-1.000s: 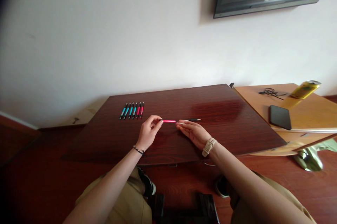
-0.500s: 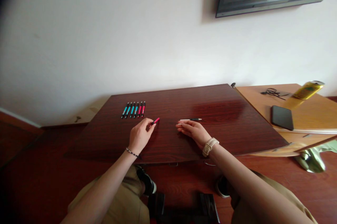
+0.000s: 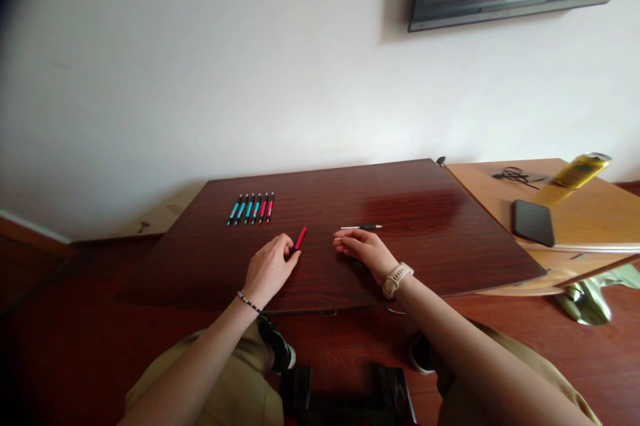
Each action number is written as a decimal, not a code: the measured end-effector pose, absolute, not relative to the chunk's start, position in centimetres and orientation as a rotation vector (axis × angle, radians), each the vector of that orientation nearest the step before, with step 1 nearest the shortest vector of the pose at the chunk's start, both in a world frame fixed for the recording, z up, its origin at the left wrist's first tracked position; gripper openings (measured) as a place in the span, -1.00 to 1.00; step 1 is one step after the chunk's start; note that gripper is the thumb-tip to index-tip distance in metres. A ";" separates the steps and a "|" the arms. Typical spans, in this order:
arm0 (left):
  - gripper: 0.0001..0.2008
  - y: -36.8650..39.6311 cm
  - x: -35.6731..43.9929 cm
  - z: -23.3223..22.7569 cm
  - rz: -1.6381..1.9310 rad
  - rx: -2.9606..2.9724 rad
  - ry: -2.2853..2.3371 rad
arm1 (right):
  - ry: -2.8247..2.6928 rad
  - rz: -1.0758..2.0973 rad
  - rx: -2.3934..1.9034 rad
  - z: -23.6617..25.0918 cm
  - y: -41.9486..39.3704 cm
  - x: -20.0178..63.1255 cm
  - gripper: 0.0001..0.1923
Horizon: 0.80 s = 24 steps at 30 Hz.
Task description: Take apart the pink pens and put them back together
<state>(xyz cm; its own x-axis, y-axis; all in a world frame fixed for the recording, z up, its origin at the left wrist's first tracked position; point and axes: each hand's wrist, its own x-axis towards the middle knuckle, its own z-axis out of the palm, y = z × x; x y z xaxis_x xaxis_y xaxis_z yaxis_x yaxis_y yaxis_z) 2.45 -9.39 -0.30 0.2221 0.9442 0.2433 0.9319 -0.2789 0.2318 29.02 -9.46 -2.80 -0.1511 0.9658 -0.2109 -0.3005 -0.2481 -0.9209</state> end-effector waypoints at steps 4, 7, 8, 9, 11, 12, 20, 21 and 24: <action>-0.84 -9.4 2.8 -0.2 0.449 2.424 1.893 | -1.032 1.540 -1.100 -2.6 -9.6 28.7 -0.65; -0.83 -9.2 3.0 -0.2 0.387 2.397 1.935 | -1.077 1.509 -1.095 -2.5 -9.6 28.6 -0.59; -0.83 -9.1 3.1 -0.2 0.373 2.389 1.946 | -1.091 1.501 -1.095 -2.4 -9.6 28.5 -0.58; -0.82 -9.1 3.2 -0.2 0.362 2.385 1.952 | -1.109 1.489 -1.095 -2.4 -9.6 28.5 -0.57; -0.81 -9.0 3.2 -0.2 0.356 2.385 1.956 | -1.157 1.458 -1.097 -2.3 -9.6 28.4 -0.57; -0.81 -9.0 3.3 -0.1 0.357 2.387 1.955 | -1.181 1.442 -1.096 -2.3 -9.6 28.3 -0.57; -0.89 -9.2 4.1 0.6 0.742 2.567 1.532 | -1.295 1.385 -1.089 -2.4 -9.3 28.0 -0.57; -0.90 -9.3 4.4 0.6 0.780 2.582 1.420 | -1.299 1.388 -1.086 -2.4 -9.2 27.9 -0.57; -0.88 -9.4 5.5 0.5 0.807 2.571 1.221 | -1.322 1.392 -1.079 -2.2 -9.1 27.5 -0.57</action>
